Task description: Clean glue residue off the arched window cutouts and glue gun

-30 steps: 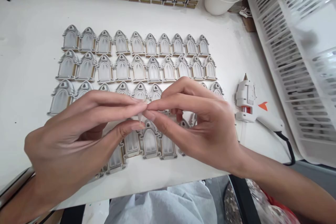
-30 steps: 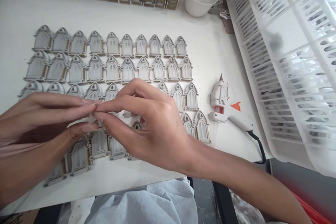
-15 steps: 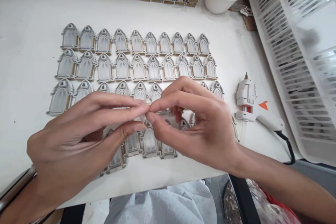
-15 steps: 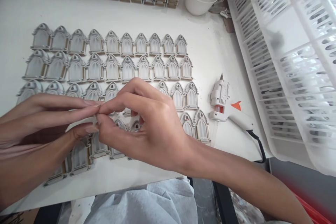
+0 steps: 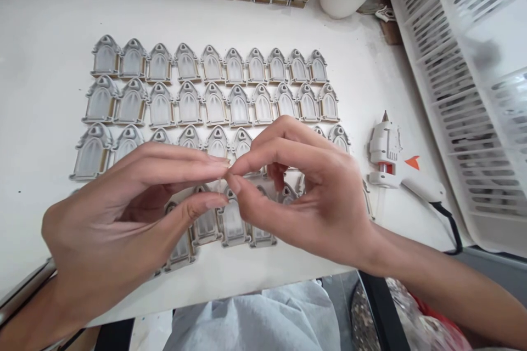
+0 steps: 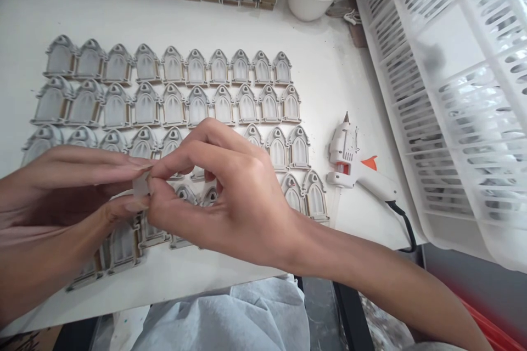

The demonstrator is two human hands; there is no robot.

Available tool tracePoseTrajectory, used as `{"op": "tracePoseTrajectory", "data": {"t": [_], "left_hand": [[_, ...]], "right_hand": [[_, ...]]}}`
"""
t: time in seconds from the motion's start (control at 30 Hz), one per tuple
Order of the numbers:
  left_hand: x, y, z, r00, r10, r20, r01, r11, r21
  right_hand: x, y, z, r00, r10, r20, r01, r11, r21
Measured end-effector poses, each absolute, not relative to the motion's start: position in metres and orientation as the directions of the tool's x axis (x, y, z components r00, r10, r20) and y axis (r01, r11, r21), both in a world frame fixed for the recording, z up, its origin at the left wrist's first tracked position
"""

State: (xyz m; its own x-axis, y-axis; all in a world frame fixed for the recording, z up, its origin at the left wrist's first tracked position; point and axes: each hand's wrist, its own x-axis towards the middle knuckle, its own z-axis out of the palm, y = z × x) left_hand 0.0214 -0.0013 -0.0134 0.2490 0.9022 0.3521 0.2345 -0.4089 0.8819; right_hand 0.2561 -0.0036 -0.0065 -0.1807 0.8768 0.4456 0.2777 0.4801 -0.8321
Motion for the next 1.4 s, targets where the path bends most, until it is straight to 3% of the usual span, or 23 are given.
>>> {"op": "tracePoseTrajectory", "data": {"t": [0.6, 0.8, 0.9, 1.0, 1.4], "left_hand": [[0.0266, -0.0017, -0.0104, 0.148, 0.955, 0.256, 0.147, -0.277, 0.950], [0.0250, 0.0009, -0.0070, 0.228, 0.934, 0.274, 0.144, -0.311, 0.939], [0.0261, 0.0018, -0.0061, 0.201, 0.961, 0.190, 0.164, -0.224, 0.961], [0.0259, 0.0011, -0.0059, 0.222, 0.965, 0.137, 0.140, -0.171, 0.975], [0.0258, 0.0036, -0.0072, 0.255, 0.955, 0.154, 0.142, -0.194, 0.971]], "right_hand": [[0.2553, -0.0033, -0.0063, -0.138, 0.866, 0.481, 0.260, 0.500, -0.826], [0.2536, -0.0044, -0.0117, -0.151, 0.913, 0.379, -0.123, 0.363, -0.924], [0.2510, -0.0044, -0.0146, -0.095, 0.923, 0.374, -0.192, 0.352, -0.916], [0.2489, -0.0050, -0.0145, -0.055, 0.932, 0.358, -0.189, 0.343, -0.920], [0.2490, -0.0072, -0.0089, -0.018, 0.943, 0.333, -0.128, 0.328, -0.936]]}}
